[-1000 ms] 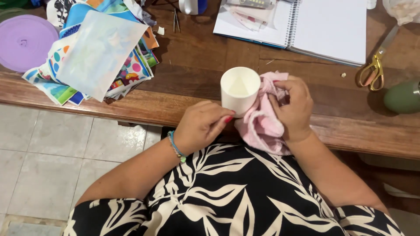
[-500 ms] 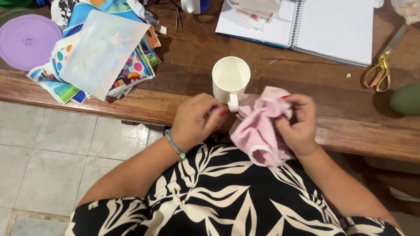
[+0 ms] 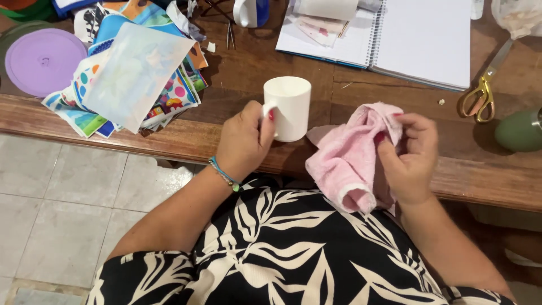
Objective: Cleaning a mug and wrapping a printed design around it for decoration
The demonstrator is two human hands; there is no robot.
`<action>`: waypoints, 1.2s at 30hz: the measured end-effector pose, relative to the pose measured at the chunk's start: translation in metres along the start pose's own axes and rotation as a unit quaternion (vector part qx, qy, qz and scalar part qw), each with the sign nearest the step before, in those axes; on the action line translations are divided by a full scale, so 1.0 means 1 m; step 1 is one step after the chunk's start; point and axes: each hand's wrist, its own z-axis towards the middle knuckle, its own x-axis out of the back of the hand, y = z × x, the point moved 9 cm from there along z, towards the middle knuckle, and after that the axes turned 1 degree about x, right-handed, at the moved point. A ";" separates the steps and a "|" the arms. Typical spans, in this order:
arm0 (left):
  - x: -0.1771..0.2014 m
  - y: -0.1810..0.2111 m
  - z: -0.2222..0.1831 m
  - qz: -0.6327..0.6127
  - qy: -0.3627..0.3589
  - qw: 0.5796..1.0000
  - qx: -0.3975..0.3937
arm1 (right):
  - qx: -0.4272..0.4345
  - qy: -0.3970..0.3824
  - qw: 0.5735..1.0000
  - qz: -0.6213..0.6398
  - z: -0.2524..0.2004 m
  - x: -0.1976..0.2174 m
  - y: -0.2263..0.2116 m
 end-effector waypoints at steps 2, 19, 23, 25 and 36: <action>0.004 -0.002 0.002 0.137 -0.001 0.991 -0.011 | 0.124 -0.081 0.962 -0.227 0.007 -0.007 -0.029; -0.025 -0.071 -0.005 0.043 -0.031 0.997 0.064 | 0.277 -0.250 0.873 -0.315 0.004 -0.206 -0.050; -0.020 -0.067 -0.011 0.030 -0.045 0.996 0.066 | 0.025 -0.216 0.968 -0.122 0.035 -0.198 -0.050; -0.018 -0.067 -0.010 0.023 -0.044 0.997 0.061 | 0.030 -0.214 0.969 -0.124 0.043 -0.196 -0.050; -0.012 -0.037 -0.001 -0.088 -0.038 0.995 0.033 | 0.061 -0.182 0.973 -0.127 0.021 -0.194 -0.039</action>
